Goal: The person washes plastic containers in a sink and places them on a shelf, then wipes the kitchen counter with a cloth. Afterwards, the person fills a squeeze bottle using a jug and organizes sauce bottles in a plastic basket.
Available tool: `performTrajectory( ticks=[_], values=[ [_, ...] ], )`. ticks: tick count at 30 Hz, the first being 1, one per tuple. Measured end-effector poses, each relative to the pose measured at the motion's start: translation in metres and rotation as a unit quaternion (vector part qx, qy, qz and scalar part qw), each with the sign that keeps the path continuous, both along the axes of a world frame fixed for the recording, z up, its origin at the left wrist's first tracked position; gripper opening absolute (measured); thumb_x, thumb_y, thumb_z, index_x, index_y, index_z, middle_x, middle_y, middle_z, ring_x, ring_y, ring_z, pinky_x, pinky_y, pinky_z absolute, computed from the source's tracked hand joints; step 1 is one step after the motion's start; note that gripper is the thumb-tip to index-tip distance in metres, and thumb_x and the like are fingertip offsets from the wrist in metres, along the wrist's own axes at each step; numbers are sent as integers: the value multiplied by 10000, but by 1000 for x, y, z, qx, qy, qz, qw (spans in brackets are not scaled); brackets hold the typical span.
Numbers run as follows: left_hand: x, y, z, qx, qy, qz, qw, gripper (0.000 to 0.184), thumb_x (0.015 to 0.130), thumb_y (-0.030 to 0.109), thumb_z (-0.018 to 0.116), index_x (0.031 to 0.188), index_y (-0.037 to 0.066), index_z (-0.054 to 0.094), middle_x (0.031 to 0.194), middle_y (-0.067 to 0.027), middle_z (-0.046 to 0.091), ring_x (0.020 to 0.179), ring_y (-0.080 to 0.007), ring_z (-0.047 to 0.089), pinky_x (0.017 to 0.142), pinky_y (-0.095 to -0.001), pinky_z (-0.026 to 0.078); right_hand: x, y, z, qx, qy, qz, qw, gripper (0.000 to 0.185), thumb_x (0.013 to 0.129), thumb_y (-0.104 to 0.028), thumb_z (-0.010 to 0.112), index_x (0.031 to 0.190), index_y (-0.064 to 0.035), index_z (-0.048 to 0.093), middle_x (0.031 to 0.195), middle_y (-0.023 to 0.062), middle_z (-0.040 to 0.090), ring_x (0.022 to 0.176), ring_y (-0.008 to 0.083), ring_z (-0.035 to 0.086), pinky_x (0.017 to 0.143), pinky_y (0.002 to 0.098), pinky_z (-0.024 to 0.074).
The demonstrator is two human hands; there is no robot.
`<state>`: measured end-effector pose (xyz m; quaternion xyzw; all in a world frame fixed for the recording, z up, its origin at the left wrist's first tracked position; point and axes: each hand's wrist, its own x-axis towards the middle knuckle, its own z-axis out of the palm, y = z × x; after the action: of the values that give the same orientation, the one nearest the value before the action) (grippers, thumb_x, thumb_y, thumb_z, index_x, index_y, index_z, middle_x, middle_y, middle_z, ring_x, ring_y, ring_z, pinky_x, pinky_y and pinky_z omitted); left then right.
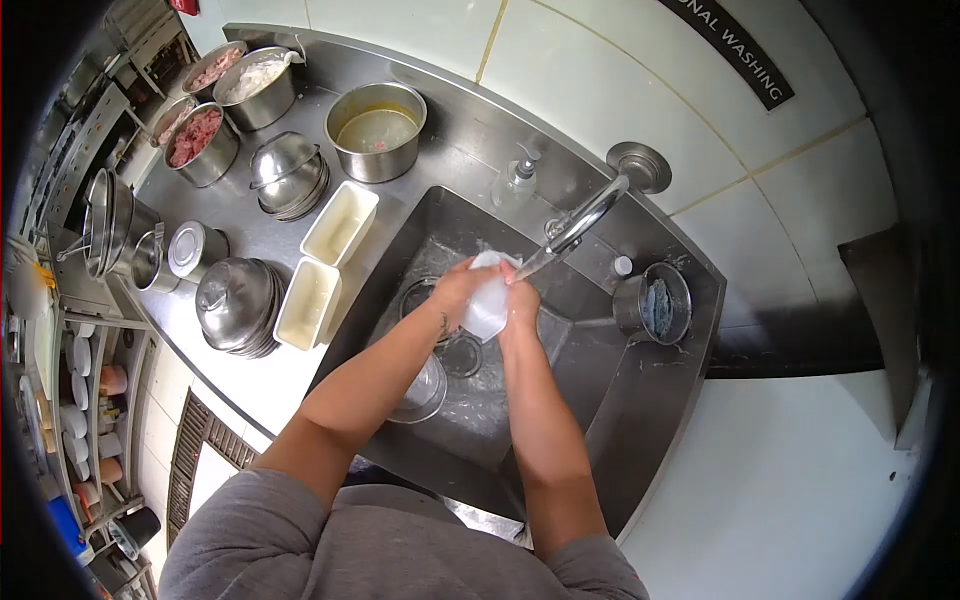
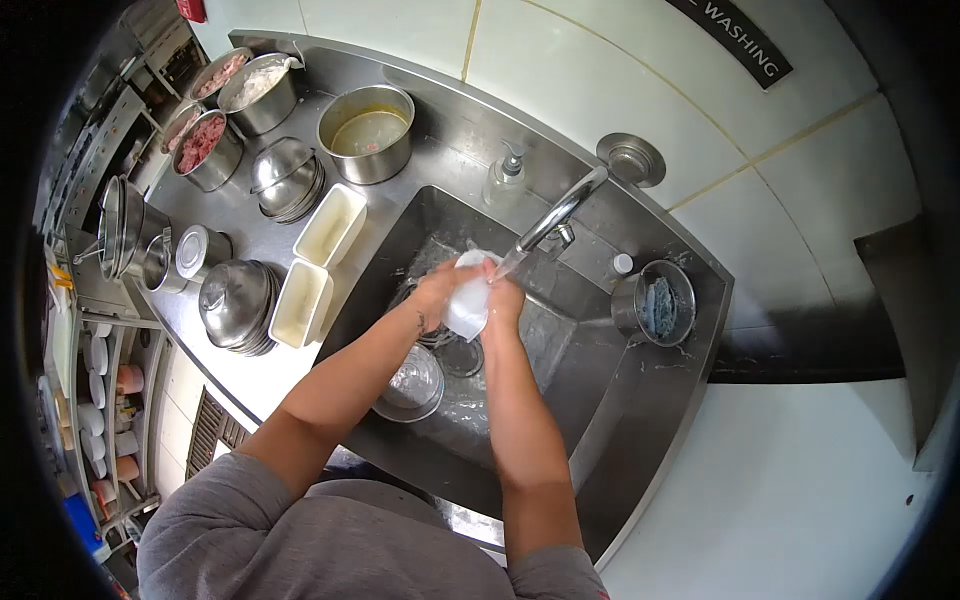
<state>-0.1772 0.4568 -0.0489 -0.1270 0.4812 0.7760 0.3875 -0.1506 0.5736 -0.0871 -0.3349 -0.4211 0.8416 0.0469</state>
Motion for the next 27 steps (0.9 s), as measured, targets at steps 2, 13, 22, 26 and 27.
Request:
performTrajectory(
  ticks=[2, 13, 22, 26, 27],
  values=[
    [17, -9, 44, -47, -47, -54, 996, 553, 882, 310, 685, 1344, 137, 435, 1224, -100, 594, 1008, -281, 633, 774, -517, 514, 2, 7, -3, -16, 31, -6, 999, 255, 906, -179, 645, 1084, -3, 593, 925, 124, 664, 798, 244, 657, 707, 397, 545],
    [2, -3, -14, 224, -62, 19, 972, 627, 876, 664, 530, 1206, 133, 578, 1118, -90, 655, 982, -256, 640, 886, -438, 506, 11, -20, 92, 209, -57, 323, 921, 351, 809, -141, 720, 1106, 4, 602, 959, 99, 649, 879, 188, 623, 725, 348, 506],
    [-2, -14, -34, 195, -24, -13, 980, 690, 908, 701, 421, 1271, 133, 568, 1131, -91, 654, 1024, -236, 634, 910, -433, 498, 19, -22, 53, 283, -28, 349, 893, 417, 820, -200, 716, 1148, 3, 557, 1008, 110, 641, 900, 214, 635, 759, 370, 509],
    [15, -4, -36, 174, -55, -37, 982, 679, 915, 696, 415, 1313, 161, 536, 1208, -78, 632, 1102, -259, 610, 945, -445, 470, 11, -16, 56, 48, 34, 205, 977, 396, 838, -172, 697, 1176, -19, 557, 1003, 88, 647, 879, 193, 644, 753, 335, 522],
    [16, -4, -37, 181, -62, -32, 981, 664, 919, 691, 414, 1291, 156, 545, 1198, -72, 633, 1095, -250, 607, 944, -431, 467, 6, -15, 52, 30, 46, 192, 980, 397, 839, -158, 698, 1183, -17, 558, 1012, 93, 650, 898, 204, 646, 769, 342, 520]
  ],
)
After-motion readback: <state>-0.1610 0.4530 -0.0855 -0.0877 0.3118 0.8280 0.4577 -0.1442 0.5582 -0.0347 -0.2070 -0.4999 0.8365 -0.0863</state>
